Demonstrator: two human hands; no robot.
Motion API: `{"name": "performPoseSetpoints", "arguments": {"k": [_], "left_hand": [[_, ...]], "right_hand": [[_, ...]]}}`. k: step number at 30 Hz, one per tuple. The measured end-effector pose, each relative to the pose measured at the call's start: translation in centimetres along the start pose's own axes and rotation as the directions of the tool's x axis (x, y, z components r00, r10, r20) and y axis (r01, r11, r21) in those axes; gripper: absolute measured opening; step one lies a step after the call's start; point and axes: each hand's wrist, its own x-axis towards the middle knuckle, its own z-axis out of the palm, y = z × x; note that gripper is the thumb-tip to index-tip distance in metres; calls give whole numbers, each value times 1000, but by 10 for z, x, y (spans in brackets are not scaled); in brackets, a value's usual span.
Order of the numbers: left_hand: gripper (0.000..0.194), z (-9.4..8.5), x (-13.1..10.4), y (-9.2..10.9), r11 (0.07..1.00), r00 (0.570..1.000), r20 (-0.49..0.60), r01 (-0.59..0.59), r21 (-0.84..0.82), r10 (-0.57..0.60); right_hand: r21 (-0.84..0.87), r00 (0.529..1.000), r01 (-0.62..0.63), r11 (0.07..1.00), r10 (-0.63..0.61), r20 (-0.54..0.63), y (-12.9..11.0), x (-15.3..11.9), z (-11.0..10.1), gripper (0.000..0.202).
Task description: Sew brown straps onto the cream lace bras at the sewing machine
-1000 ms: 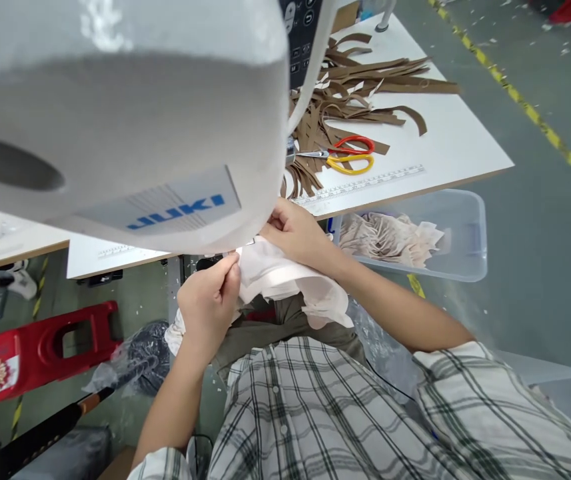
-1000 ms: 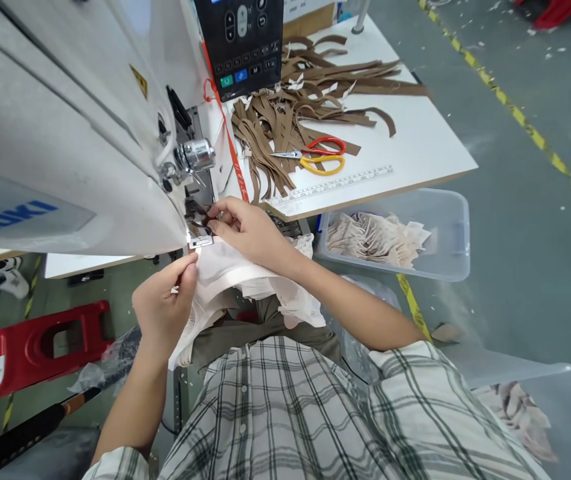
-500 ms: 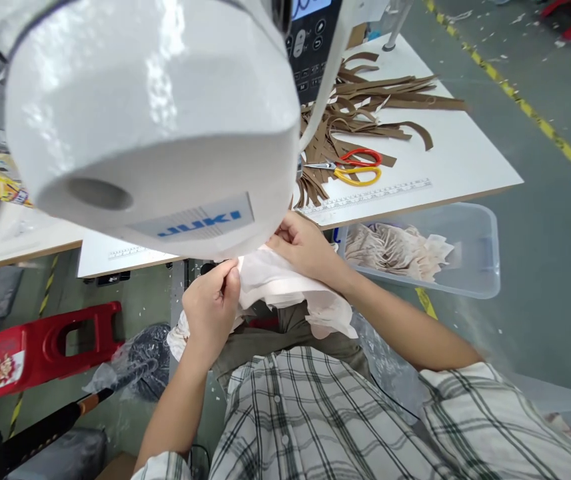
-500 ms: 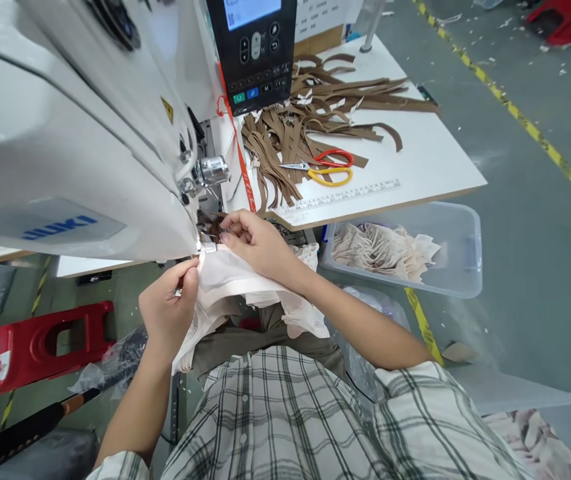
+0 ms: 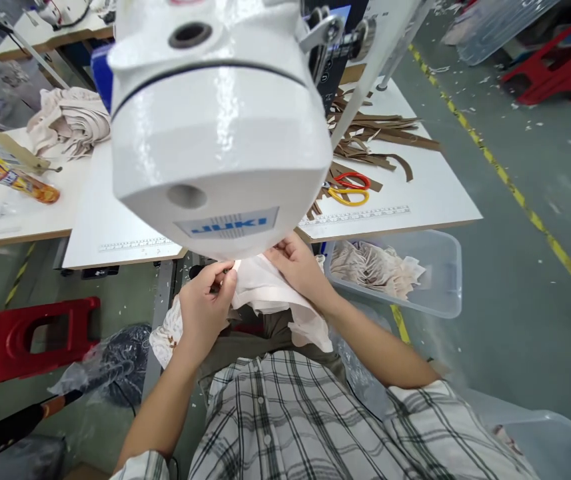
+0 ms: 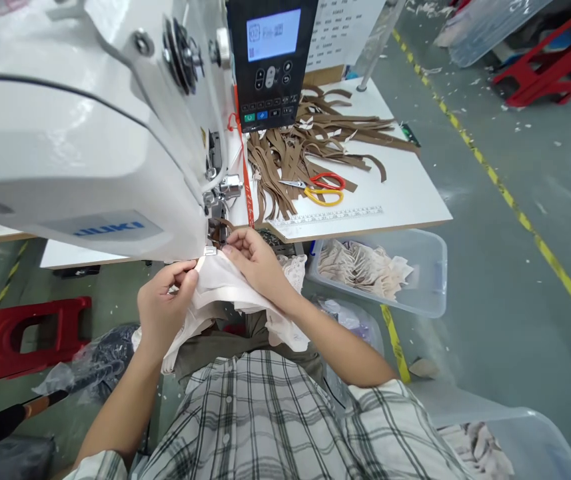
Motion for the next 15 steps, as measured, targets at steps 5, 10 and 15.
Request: {"name": "performPoseSetpoints", "arguments": {"k": [5,10,15], "left_hand": [[20,-9,-4,0,998,999,46,9,-56,-6],[18,-14,-14,0,996,997,82,11,-94,-3],[19,-21,-24,0,995,982,188,10,-96,8]], "right_hand": [[381,961,-245,892,275,-26,2,-32,13,26],[508,884,-438,742,459,93,5,-56,20,47],[493,909,-399,773,404,102,11,-70,22,37]]}}
